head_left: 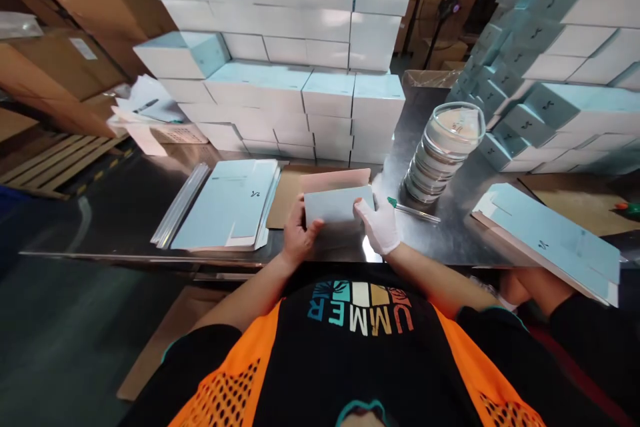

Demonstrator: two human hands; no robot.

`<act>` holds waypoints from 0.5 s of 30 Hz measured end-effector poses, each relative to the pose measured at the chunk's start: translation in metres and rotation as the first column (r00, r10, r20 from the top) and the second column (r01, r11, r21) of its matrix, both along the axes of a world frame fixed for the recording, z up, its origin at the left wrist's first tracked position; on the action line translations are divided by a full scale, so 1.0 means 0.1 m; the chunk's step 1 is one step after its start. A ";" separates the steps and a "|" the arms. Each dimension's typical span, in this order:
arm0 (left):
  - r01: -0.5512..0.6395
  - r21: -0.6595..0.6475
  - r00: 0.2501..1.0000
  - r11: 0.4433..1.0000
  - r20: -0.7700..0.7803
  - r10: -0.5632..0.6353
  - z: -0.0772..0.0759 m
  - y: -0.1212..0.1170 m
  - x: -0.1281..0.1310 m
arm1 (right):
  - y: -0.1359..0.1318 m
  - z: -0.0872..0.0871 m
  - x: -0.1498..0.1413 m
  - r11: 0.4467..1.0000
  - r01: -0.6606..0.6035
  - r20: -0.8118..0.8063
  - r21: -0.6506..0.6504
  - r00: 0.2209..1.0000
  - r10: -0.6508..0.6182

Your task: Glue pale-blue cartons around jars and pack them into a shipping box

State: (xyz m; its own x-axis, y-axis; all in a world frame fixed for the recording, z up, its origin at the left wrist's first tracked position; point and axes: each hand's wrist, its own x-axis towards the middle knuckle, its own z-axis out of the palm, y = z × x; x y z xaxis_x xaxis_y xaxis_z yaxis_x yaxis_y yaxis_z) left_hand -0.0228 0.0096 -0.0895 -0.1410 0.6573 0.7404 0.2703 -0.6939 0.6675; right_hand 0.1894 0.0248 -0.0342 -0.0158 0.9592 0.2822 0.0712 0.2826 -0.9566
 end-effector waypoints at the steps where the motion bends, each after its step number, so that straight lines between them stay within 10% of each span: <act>1: -0.026 0.011 0.998 1.000 0.060 0.026 -0.01 0.01 0.01 | 0.03 0.00 -0.04 0.998 0.058 -0.011 0.007 0.998 -0.058; 7: -0.101 -0.094 0.975 0.990 -0.209 0.080 -0.10 0.02 -0.16 | 0.22 -0.02 0.26 0.985 0.085 0.207 0.152 0.971 -0.116; 12: -0.177 -0.080 0.982 0.981 -0.081 0.171 0.04 0.04 -0.25 | 0.32 -0.14 0.58 0.950 0.196 0.798 -0.243 0.597 0.081; 15: -0.184 -0.103 0.983 0.978 -0.032 0.181 0.17 0.02 -0.23 | 0.33 -0.30 0.64 0.879 0.278 0.793 -0.388 0.587 0.164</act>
State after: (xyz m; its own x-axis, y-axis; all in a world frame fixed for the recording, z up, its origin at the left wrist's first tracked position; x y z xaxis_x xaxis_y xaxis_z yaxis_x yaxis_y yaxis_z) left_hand -0.0456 0.0120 -0.0725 -0.2502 0.6964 0.6726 0.4012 -0.5577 0.7267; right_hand 0.2534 0.0578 -0.0645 0.0433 0.9668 -0.2518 0.8478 -0.1689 -0.5027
